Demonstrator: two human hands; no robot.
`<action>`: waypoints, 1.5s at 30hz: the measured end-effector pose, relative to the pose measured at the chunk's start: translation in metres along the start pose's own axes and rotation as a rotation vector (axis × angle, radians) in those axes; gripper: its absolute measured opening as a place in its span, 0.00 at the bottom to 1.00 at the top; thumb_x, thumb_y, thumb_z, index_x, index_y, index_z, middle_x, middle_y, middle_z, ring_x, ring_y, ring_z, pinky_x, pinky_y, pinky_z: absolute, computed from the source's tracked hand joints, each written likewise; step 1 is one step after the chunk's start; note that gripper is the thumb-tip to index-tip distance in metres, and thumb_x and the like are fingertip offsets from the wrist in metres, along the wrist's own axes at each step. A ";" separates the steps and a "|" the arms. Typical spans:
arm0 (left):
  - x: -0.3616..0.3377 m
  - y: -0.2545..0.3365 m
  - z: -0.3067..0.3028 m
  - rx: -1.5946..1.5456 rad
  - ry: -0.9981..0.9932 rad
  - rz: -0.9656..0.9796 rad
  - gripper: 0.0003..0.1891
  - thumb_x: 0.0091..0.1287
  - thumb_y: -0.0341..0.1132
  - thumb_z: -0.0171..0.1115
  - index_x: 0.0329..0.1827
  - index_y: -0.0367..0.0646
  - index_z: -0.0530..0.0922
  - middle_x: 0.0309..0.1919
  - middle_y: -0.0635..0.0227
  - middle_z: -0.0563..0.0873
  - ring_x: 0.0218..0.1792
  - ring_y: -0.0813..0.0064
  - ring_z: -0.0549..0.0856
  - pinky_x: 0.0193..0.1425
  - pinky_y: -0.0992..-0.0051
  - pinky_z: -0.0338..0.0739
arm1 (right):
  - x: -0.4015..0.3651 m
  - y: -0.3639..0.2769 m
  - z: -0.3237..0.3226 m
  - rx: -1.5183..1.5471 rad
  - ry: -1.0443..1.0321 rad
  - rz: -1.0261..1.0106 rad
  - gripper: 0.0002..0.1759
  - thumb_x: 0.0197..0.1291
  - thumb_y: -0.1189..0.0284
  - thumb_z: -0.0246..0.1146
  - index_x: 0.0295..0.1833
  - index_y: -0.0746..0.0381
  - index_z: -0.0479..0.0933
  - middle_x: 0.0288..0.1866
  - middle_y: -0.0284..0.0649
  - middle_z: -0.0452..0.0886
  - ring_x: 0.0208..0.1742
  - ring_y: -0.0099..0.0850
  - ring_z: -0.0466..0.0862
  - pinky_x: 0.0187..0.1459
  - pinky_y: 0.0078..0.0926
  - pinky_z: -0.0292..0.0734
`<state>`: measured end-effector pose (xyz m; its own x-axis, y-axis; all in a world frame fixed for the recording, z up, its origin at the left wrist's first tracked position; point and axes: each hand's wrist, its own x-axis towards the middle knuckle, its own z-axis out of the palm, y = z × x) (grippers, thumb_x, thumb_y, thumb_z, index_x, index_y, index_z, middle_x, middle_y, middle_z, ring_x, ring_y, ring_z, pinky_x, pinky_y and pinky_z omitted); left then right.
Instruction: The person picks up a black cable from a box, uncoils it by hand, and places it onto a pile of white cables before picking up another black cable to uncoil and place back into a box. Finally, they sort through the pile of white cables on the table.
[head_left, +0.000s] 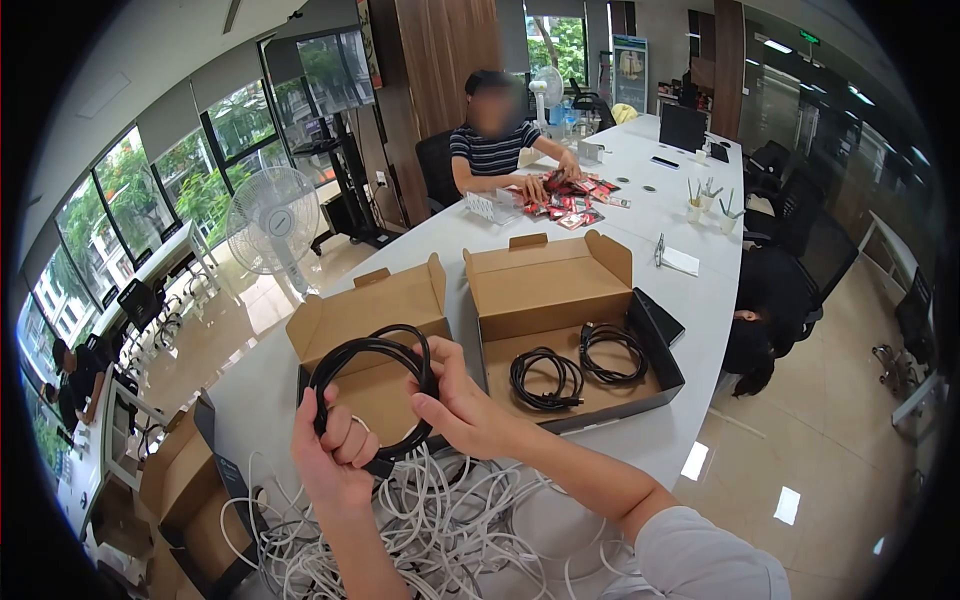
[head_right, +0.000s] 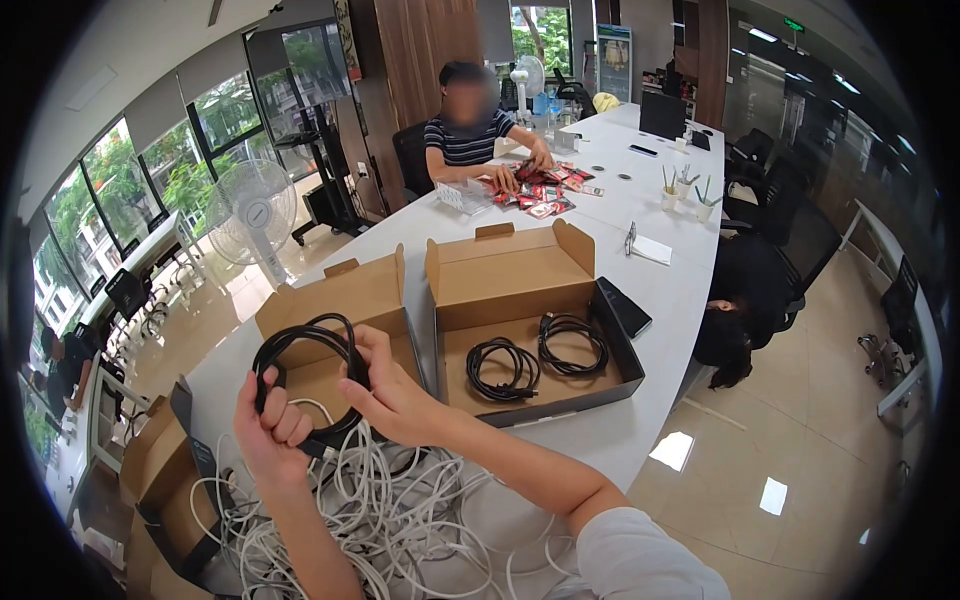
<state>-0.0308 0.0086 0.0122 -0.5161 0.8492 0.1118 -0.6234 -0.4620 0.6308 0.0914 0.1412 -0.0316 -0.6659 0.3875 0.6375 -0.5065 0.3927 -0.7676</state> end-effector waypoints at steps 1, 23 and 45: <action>0.000 0.002 -0.001 -0.011 -0.012 -0.004 0.12 0.75 0.44 0.46 0.41 0.44 0.71 0.11 0.83 0.51 0.09 0.88 0.48 0.12 0.81 0.45 | 0.000 0.000 0.001 -0.027 0.024 -0.027 0.29 0.66 0.74 0.53 0.66 0.64 0.45 0.36 0.39 0.70 0.30 0.27 0.71 0.35 0.28 0.68; -0.003 0.012 -0.003 0.305 0.147 0.352 0.16 0.74 0.46 0.49 0.35 0.42 0.70 0.13 0.84 0.51 0.11 0.90 0.48 0.14 0.82 0.44 | -0.003 -0.034 -0.047 -0.283 -0.557 0.125 0.08 0.62 0.78 0.58 0.46 0.70 0.76 0.35 0.45 0.78 0.35 0.37 0.79 0.39 0.32 0.73; -0.007 -0.005 0.008 0.167 0.092 0.313 0.18 0.74 0.50 0.48 0.35 0.44 0.68 0.13 0.84 0.52 0.11 0.90 0.48 0.13 0.81 0.44 | -0.001 -0.011 -0.001 0.237 -0.451 -0.116 0.39 0.48 0.42 0.68 0.52 0.64 0.74 0.54 0.42 0.73 0.56 0.39 0.73 0.60 0.37 0.65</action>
<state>-0.0198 0.0068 0.0145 -0.7224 0.6429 0.2548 -0.3261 -0.6416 0.6943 0.0985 0.1375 -0.0234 -0.7414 -0.0658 0.6679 -0.6663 0.1914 -0.7207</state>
